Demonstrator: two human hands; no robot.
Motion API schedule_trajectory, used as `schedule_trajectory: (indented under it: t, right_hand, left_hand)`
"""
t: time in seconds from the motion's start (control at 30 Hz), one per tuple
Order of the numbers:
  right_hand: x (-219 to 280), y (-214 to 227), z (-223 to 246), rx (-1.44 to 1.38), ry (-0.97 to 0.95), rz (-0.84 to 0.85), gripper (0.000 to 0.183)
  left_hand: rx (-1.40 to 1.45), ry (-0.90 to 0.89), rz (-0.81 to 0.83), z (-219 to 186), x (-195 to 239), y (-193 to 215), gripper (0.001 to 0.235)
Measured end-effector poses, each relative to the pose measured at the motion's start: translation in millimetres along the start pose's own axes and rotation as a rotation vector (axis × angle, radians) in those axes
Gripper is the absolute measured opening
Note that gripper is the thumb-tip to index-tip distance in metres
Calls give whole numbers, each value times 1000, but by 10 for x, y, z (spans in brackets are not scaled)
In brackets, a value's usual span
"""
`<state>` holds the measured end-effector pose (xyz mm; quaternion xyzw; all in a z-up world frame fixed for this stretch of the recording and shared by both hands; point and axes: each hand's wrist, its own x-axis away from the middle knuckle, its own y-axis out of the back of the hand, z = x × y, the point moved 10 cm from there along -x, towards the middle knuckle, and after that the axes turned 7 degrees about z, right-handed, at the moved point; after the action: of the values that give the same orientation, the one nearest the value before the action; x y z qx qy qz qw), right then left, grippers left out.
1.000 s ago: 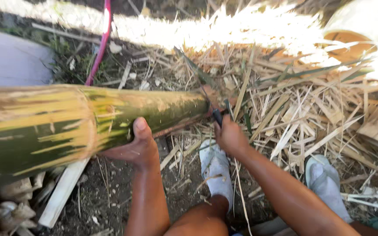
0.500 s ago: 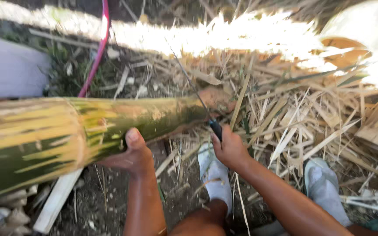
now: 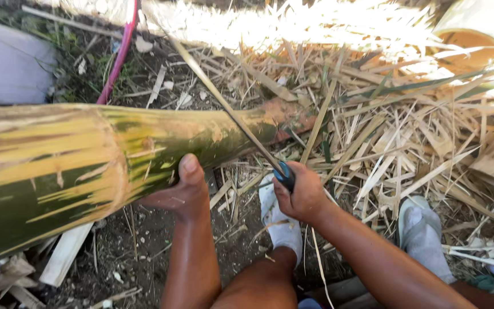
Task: The person uses a knife to peel the outer layer of a bamboo pole. They rotate the pole and continue scraping the surface to remove the green skin.
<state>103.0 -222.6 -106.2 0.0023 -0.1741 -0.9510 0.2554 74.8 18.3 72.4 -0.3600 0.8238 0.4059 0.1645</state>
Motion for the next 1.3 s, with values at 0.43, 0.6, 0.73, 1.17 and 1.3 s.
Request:
schedule_trajectory:
  t: [0.43, 0.6, 0.73, 1.17, 1.3]
  right_hand:
    - [-10, -114, -252, -86, -27, 27, 15]
    - [-267, -95, -826, 137, -440, 21, 37]
    - [52, 0, -398, 50, 2, -200, 43]
    - [105, -144, -906, 65, -486, 189, 46]
    - [133, -91, -563, 113, -425, 193, 41]
  left_hand:
    - [166, -42, -14, -180, -89, -128, 112]
    - [240, 23, 65, -277, -326, -188, 115]
    - [-200, 180, 69, 59, -132, -71, 92]
    - [341, -123, 352, -173, -120, 46, 109]
    - [-250, -237, 31, -223, 37, 249, 103]
